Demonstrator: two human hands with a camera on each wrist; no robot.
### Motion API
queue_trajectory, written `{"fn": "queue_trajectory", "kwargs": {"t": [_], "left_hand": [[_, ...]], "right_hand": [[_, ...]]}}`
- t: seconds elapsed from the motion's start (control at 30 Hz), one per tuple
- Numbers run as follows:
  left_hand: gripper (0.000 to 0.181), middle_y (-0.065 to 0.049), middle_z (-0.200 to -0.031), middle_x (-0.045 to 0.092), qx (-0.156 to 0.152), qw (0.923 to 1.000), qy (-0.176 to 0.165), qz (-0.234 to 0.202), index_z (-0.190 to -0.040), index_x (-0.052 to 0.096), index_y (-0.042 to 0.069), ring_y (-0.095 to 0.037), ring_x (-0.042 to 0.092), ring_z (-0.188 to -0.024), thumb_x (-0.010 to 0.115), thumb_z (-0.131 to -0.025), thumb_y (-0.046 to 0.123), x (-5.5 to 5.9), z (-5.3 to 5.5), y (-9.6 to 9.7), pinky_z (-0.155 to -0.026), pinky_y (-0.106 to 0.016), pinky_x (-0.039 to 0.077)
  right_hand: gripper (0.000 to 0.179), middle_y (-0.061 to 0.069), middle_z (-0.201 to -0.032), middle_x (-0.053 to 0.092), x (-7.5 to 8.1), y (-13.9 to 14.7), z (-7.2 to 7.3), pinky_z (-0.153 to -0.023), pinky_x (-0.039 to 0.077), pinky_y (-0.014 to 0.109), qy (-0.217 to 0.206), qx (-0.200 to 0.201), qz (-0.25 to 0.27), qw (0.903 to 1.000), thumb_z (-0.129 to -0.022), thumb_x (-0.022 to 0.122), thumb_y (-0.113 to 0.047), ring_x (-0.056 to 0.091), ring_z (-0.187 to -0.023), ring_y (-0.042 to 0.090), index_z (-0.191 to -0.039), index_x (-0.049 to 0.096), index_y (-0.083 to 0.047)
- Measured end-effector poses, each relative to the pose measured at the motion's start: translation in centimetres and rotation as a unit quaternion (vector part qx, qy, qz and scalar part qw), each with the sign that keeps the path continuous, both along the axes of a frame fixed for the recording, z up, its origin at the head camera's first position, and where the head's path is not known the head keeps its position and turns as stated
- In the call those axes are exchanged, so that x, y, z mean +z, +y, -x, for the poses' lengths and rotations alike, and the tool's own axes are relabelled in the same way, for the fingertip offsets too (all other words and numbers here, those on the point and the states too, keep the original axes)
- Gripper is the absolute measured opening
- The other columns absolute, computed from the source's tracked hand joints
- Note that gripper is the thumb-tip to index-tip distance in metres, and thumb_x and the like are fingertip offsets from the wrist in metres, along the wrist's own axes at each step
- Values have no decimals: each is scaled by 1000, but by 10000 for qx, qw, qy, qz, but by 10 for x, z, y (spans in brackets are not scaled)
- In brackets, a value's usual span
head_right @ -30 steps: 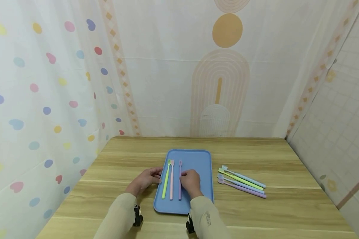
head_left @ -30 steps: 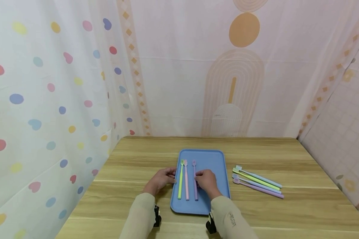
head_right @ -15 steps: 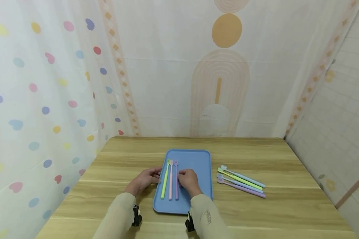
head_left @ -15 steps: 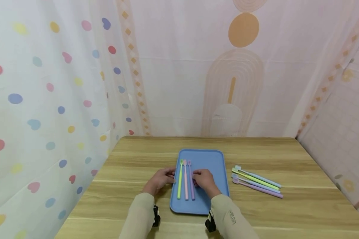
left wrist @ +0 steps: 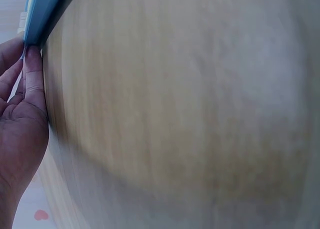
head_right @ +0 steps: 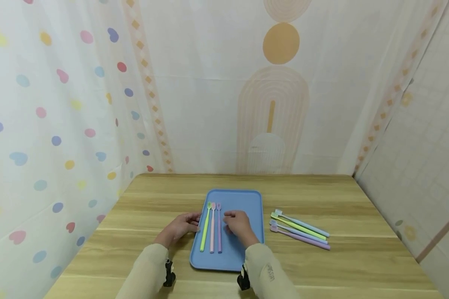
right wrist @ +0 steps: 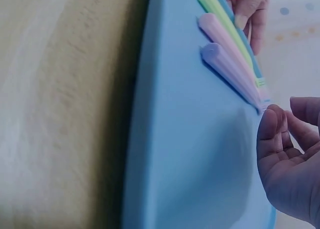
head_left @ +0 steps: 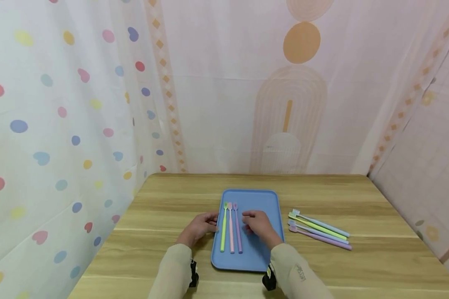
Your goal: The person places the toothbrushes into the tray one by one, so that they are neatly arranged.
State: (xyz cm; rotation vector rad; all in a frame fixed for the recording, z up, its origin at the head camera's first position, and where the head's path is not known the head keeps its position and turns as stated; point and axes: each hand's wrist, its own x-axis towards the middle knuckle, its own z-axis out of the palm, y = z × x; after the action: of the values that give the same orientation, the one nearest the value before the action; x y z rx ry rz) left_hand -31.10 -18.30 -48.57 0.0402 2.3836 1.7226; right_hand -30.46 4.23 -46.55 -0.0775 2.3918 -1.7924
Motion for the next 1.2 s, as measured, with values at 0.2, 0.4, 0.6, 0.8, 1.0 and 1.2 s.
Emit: {"fn": "queue_trajectory", "kwargs": {"t": [0.2, 0.4, 0.6, 0.8, 1.0, 1.2], "left_hand": [[54, -13, -113, 62, 11, 10000, 12, -20, -134, 57, -6, -24, 56, -99, 66, -82, -15, -1, 0, 0, -90, -36, 50], [54, -13, -112, 62, -65, 9999, 69, -47, -134, 57, -6, -24, 56, -99, 67, -82, -15, -2, 4, 3, -91, -37, 49], [55, -15, -112, 62, -161, 9998, 124, -24, -135, 55, -8, -25, 57, -100, 67, -82, -15, -3, 3, 6, -92, -38, 50], [54, -14, -113, 62, -166, 9998, 115, -15, -135, 55, -7, -25, 56, -100, 67, -83, -14, -5, 3, 4, -91, -38, 50], [54, -14, -113, 61, -54, 9998, 151, 67, -135, 56, -7, -25, 56, -100, 67, -83, -14, -3, 4, 0, -91, -38, 50], [55, -13, -113, 62, -20, 9999, 139, 65, -135, 56, -7, -25, 56, -100, 67, -82, -15, -4, 4, 0, -91, -38, 49]], "right_hand": [[32, 10, -97, 69, 6, 12, 2, -60, 52, 29, 53, 9, 51, 10000, -93, 62, -11, 62, -73, 19, -121, 67, 4], [35, 16, -105, 67, 15, 36, 6, -66, 54, 32, -84, 13, 245, 9997, -96, 60, -11, 63, -81, 22, -127, 63, 5], [37, 19, -110, 65, 25, 73, 8, -73, 55, 37, -159, 36, 284, 9995, -97, 59, -12, 64, -89, 28, -129, 61, 6], [43, 14, -102, 62, 30, 119, 9, -66, 50, 30, -145, 520, 360, 9979, -97, 60, -13, 58, -80, 19, -132, 55, 11], [47, 10, -106, 64, 39, 158, 16, -69, 51, 33, 93, 1071, 80, 9942, -99, 61, -19, 57, -85, 22, -134, 53, 12], [53, 20, -122, 61, 40, 193, 22, -84, 54, 41, 147, 878, -210, 9958, -99, 61, -25, 59, -103, 31, -137, 51, 10]]}}
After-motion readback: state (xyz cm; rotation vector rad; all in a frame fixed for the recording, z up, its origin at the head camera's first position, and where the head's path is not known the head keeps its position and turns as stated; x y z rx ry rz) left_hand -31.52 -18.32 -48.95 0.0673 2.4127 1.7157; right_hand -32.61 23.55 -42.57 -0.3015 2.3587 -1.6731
